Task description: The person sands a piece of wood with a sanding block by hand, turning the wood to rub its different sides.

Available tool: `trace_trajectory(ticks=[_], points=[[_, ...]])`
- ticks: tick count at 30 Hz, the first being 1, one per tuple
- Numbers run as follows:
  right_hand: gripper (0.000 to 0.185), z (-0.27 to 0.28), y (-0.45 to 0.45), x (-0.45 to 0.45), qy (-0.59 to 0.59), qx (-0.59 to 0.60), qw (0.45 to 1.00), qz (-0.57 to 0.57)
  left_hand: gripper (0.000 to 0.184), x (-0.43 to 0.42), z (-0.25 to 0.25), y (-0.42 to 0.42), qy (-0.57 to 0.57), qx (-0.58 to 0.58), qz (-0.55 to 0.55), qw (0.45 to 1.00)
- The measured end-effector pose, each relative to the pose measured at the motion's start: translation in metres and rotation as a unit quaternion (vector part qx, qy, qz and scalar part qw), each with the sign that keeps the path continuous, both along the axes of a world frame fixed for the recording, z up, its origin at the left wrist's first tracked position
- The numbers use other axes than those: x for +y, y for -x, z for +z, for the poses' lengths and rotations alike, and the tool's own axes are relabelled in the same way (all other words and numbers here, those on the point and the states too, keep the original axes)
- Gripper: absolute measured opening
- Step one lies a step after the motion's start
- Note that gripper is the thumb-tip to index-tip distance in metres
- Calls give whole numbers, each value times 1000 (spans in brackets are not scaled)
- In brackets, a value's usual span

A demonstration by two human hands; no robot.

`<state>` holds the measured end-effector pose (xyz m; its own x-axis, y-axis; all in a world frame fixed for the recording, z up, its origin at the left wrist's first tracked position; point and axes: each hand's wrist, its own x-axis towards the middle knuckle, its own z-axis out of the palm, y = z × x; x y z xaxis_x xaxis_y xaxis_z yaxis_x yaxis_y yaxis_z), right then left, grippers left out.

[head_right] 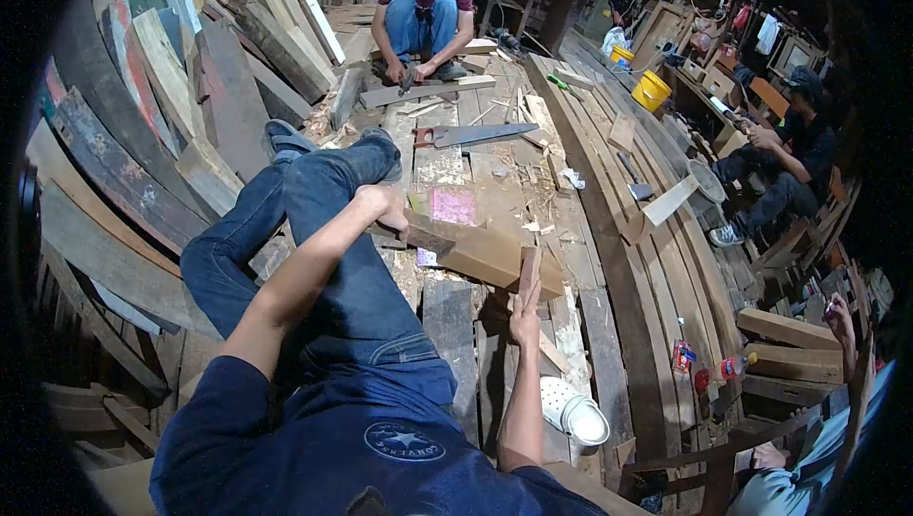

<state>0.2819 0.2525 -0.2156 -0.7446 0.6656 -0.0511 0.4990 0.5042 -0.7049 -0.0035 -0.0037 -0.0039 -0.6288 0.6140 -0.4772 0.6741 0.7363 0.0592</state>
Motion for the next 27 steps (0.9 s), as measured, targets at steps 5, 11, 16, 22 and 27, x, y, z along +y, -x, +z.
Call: trace_trajectory(ticks=[5, 11, 16, 22, 27], points=[[76, -6, 1, 0, -12, 53, 999, 7, 66, -1, 1, 0, -11, -2, -12, 1000], [77, -4, -1, 0, -17, 35, 999, 1, 67, 1, -3, 2, -5, -9, -15, 1000], [75, 11, -2, -8, 3, 1, 1000, -9, 72, -1, 1, -3, -1, 3, -5, 1000], [76, 1, -1, -5, -26, 21, 999, -6, 72, -1, 12, -10, 11, 9, 0, 1000], [76, 3, 0, -4, -3, 8, 1000, -5, 71, 1, 4, -4, 11, 13, 8, 1000]])
